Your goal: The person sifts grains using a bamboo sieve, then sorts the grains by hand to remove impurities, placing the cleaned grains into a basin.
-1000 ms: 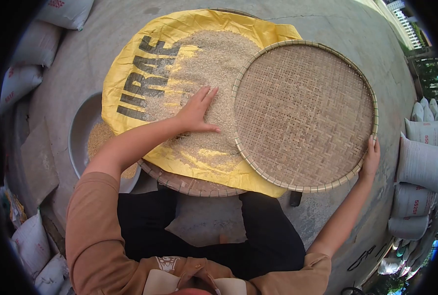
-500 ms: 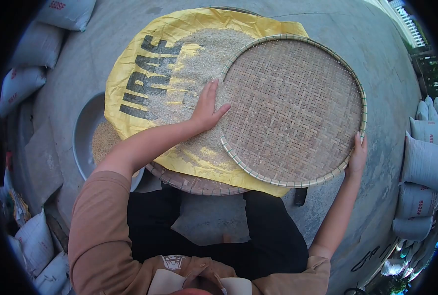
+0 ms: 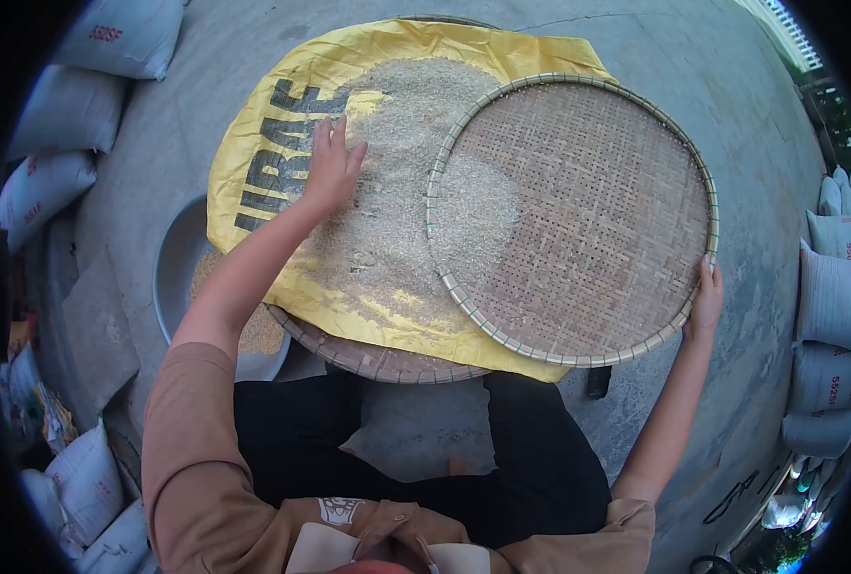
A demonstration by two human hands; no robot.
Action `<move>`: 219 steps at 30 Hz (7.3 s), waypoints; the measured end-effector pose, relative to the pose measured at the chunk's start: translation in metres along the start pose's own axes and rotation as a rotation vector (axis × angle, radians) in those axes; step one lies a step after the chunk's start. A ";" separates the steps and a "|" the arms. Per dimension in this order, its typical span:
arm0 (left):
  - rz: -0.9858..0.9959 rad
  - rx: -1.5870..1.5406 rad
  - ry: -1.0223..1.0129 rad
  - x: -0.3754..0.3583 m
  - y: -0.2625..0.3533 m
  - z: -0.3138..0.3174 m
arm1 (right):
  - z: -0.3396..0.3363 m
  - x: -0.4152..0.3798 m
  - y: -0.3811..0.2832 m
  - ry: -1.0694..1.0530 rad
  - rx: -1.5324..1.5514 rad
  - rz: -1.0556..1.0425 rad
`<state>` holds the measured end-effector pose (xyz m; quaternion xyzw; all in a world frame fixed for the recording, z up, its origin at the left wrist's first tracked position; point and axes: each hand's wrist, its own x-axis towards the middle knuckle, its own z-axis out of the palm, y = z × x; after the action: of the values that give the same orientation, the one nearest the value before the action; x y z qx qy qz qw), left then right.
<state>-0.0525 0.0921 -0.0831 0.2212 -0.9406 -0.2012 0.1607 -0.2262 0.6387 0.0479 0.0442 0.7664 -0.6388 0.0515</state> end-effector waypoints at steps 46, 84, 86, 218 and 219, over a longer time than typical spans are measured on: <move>0.368 -0.467 -0.171 0.027 0.085 0.067 | 0.110 0.012 0.035 0.034 0.099 0.048; -0.276 -1.060 -0.348 -0.001 0.117 -0.217 | 0.148 -0.007 0.036 -0.415 0.413 0.547; -0.278 -1.038 -0.369 0.003 0.125 -0.219 | 0.150 0.004 0.046 -0.434 0.382 0.579; -0.337 -0.336 -0.230 -0.027 0.032 -0.054 | 0.140 0.068 0.065 -0.222 -0.654 -0.103; -0.361 -0.272 -0.253 -0.024 0.031 -0.049 | 0.140 0.069 0.069 -0.143 -0.682 -0.151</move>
<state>-0.0234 0.1143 -0.0317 0.3348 -0.8629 -0.3773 0.0317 -0.2819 0.5137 -0.0531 -0.0773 0.9311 -0.3496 0.0693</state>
